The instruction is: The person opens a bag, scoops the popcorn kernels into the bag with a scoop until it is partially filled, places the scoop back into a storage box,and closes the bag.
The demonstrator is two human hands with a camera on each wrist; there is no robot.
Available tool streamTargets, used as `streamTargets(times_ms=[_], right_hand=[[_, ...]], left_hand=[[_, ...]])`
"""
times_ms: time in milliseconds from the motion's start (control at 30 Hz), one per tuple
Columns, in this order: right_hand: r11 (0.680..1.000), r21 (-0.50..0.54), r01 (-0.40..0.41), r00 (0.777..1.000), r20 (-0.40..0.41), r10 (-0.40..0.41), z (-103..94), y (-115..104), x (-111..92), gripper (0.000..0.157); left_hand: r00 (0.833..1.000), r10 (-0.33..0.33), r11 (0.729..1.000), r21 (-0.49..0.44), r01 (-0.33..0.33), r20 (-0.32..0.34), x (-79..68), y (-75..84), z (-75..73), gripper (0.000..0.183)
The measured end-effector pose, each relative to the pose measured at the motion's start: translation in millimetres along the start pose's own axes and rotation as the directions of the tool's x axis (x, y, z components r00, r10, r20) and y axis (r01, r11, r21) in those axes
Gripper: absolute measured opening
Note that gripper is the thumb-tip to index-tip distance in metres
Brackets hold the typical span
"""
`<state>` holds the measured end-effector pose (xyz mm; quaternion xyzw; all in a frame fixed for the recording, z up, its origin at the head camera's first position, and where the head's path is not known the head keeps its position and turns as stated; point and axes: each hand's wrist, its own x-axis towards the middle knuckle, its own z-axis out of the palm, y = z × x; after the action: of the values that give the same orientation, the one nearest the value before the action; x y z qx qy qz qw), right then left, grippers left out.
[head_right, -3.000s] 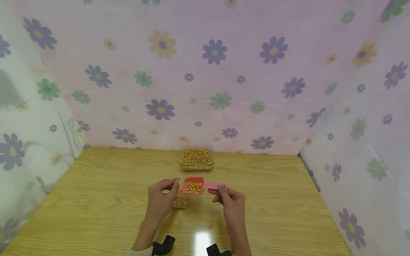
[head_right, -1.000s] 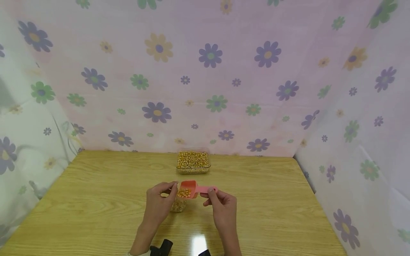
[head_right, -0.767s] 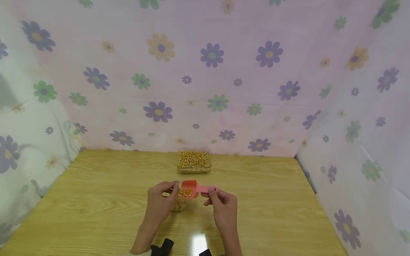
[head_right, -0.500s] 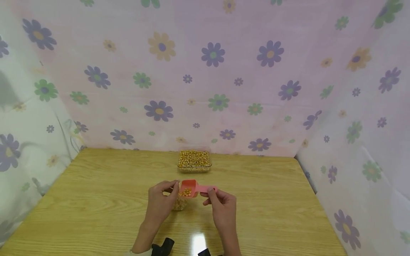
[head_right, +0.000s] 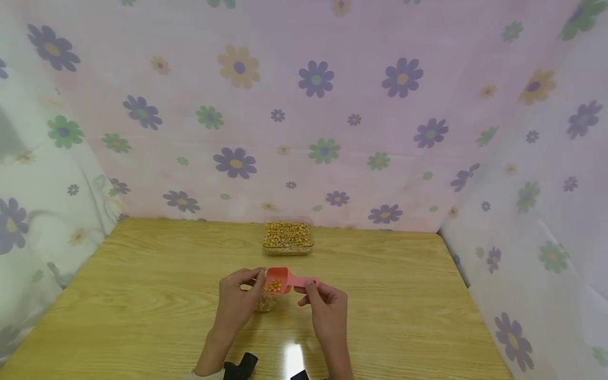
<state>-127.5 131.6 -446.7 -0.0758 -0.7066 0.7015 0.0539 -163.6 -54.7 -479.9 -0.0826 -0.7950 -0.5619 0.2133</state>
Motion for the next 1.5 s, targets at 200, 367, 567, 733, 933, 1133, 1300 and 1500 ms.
streamTargets(times_ms=[200,367,567,733,933,1133,1300,1500], right_hand=[[1.0,0.002,0.018,1.0,0.011,-0.018,2.3,2.3,-0.7,0.028],[1.0,-0.02,0.018,1.0,0.011,-0.018,4.3,2.2,-1.6,0.028],[1.0,-0.032,0.001,1.0,-0.006,-0.001,7.8,0.8,-3.8,0.028],[0.998,-0.061,-0.004,1.0,-0.008,0.003,8.1,0.1,-4.2,0.028],[0.997,-0.078,0.012,1.0,-0.015,-0.014,8.9,-0.3,-3.7,0.027],[0.995,-0.091,0.039,0.999,-0.033,-0.042,8.9,-3.4,-5.2,0.027],[0.994,-0.094,0.058,0.997,-0.039,-0.062,8.5,-3.9,-8.3,0.026],[0.99,-0.104,0.094,0.992,-0.073,-0.102,7.7,-6.4,-8.2,0.025]], left_hand=[[0.999,-0.038,0.998,-0.041,0.038,0.012,-1.3,-2.1,-0.7,0.013],[1.0,-0.014,1.0,-0.025,0.014,0.004,-1.2,-1.2,-2.1,0.012],[1.0,-0.009,1.0,-0.024,0.01,0.017,-1.1,-0.9,-2.2,0.012],[1.0,-0.012,1.0,-0.022,0.012,0.021,-1.2,-1.5,-1.0,0.013],[1.0,-0.005,1.0,-0.02,0.005,0.018,-0.2,-0.9,-1.4,0.012],[1.0,-0.016,1.0,-0.019,0.017,0.026,1.9,2.5,-0.8,0.014],[0.999,-0.028,1.0,-0.014,0.028,0.028,-0.2,2.2,0.2,0.014],[0.999,-0.043,0.999,0.004,0.043,0.026,-0.1,1.2,-0.9,0.014]])
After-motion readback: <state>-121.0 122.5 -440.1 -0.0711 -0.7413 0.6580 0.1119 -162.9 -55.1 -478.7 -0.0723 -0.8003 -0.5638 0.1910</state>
